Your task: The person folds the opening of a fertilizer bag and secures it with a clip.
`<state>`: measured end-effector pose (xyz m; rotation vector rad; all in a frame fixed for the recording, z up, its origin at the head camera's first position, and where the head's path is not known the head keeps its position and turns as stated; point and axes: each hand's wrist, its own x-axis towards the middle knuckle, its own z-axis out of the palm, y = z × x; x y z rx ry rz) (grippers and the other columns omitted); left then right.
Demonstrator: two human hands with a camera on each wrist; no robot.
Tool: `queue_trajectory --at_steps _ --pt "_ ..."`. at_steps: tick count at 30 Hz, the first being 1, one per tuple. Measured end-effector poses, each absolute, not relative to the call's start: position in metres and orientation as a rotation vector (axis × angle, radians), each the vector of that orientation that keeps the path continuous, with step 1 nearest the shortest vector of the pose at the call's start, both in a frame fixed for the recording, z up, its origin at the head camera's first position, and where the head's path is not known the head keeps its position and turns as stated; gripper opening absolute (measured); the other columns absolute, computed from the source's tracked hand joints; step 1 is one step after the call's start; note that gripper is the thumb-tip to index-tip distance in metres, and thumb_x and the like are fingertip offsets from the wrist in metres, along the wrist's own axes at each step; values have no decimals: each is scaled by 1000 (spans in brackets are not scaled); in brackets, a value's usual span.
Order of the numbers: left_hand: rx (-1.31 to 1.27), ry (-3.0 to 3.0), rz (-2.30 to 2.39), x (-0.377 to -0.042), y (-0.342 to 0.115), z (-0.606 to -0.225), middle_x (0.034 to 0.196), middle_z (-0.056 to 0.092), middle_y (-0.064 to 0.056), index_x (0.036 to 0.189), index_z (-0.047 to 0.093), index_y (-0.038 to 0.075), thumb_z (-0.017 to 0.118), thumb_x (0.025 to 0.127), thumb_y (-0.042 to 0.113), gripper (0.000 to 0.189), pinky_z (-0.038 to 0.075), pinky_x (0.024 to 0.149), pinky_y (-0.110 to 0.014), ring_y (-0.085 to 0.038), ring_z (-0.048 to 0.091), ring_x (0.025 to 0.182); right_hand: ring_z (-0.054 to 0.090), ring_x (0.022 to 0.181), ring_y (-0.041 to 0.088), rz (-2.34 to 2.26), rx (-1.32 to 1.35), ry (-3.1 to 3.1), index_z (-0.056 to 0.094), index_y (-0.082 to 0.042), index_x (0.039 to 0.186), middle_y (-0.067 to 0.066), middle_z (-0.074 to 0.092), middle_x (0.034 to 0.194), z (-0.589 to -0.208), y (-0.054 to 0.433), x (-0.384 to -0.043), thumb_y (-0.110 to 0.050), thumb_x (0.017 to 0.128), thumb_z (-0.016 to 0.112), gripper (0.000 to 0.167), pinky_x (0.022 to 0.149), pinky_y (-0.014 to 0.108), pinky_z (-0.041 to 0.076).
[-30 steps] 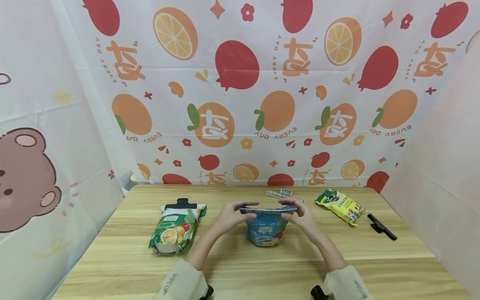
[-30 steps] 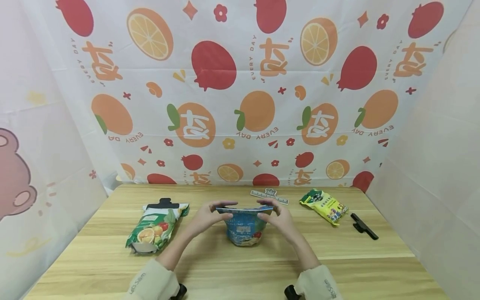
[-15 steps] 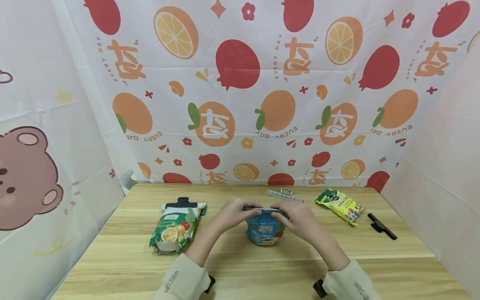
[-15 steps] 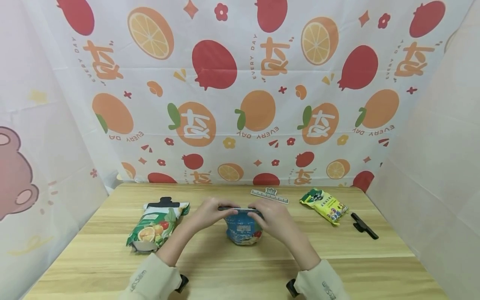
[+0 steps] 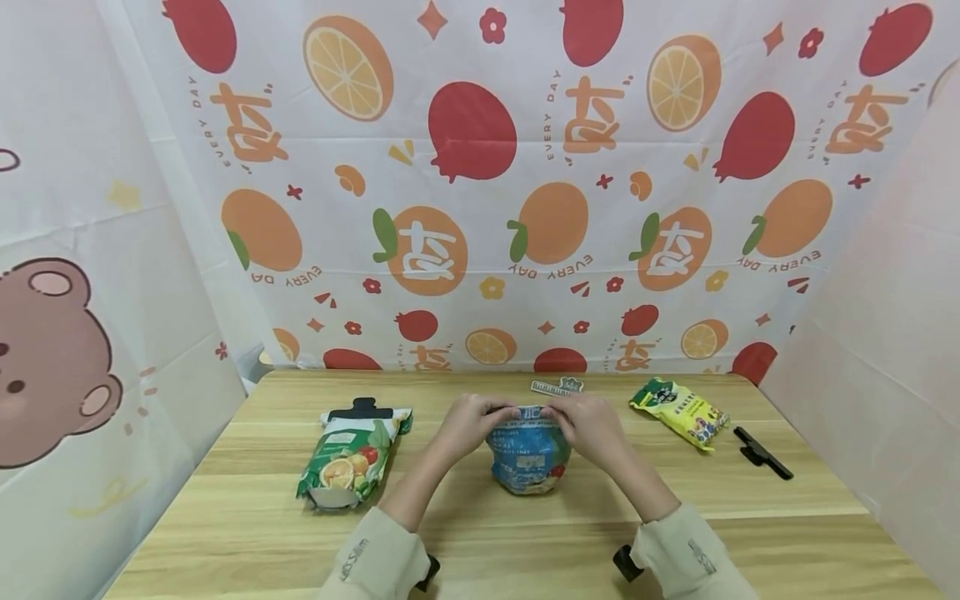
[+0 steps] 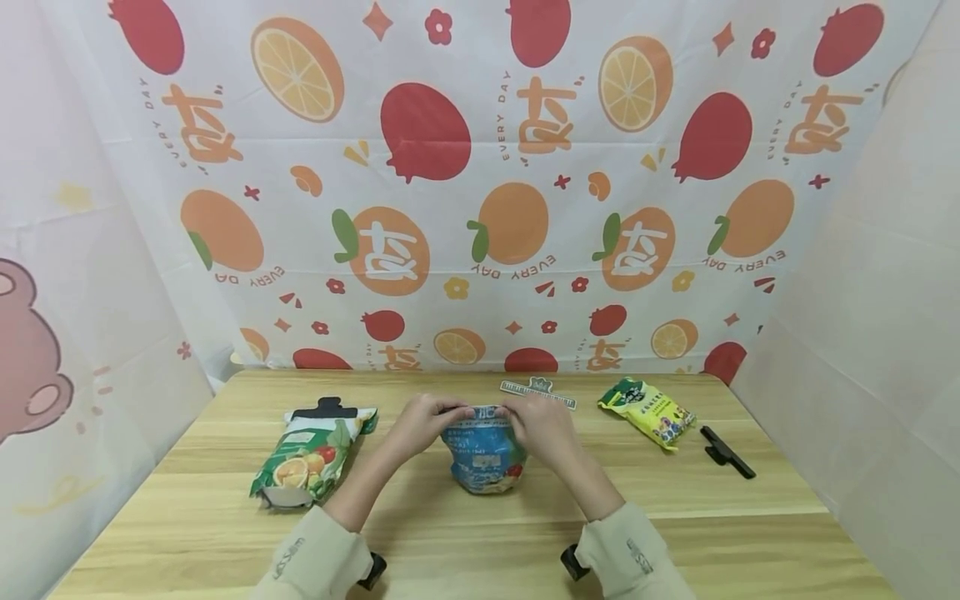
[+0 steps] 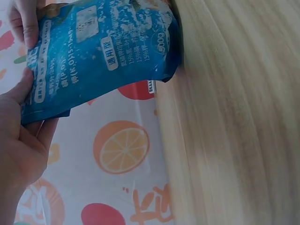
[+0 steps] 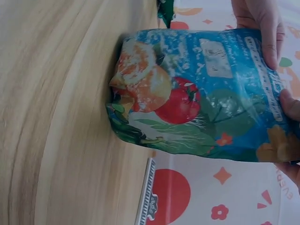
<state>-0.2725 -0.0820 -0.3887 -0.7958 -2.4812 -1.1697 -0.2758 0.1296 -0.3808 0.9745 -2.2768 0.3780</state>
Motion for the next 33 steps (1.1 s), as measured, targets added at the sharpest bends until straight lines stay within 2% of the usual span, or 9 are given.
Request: queue_trajectory --at_steps 5,9,14,19,26,29,33 --pt "-747 -2475 -1201 -275 -80 -390 85 69 -4 91 74 6 63 86 22 19 51 67 -27 -16 65 80 55 54 11 383 971 -2277 70 -12 78 -2 63 66 -381 129 -281 -15 78 73 4 45 23 41" --pt "-731 -2501 -1281 -277 -82 -391 87 69 -4 92 74 7 63 87 23 20 51 67 -27 -16 64 81 59 61 12 442 960 -2376 71 -12 81 -1 65 72 -378 131 -281 -19 81 71 7 52 25 46" --pt "-702 -2482 -1554 -277 -95 -394 90 69 -5 94 73 5 65 87 22 20 50 67 -26 -14 62 81 59 65 9 989 867 -2530 71 -14 88 -5 65 77 -381 145 -283 -26 87 63 15 57 26 49" --pt "-695 -2383 -1828 -268 -105 -387 94 67 -15 98 68 -7 61 89 9 20 52 72 -30 -21 63 86 62 65 13 1443 785 -2447 70 -3 90 4 67 81 -389 159 -286 -14 91 58 16 60 28 52" --pt "-652 -2332 -1980 -258 -105 -377 94 65 -23 99 64 -15 56 90 0 19 52 73 -38 -24 64 84 61 67 19 1420 787 -2345 70 3 85 11 67 79 -392 156 -286 4 86 59 11 59 31 52" --pt "-654 -2320 -1990 -262 -105 -384 93 65 -22 99 64 -14 56 90 1 19 52 72 -39 -24 64 82 62 65 18 1393 775 -2337 70 0 84 8 67 77 -393 155 -285 1 86 60 11 58 32 52" --pt "-663 -2331 -1919 -270 -106 -395 92 67 -17 98 67 -10 59 90 6 20 53 70 -34 -22 64 82 60 70 10 1303 801 -2338 72 -6 86 -1 66 80 -392 156 -283 -10 87 63 10 61 30 51"
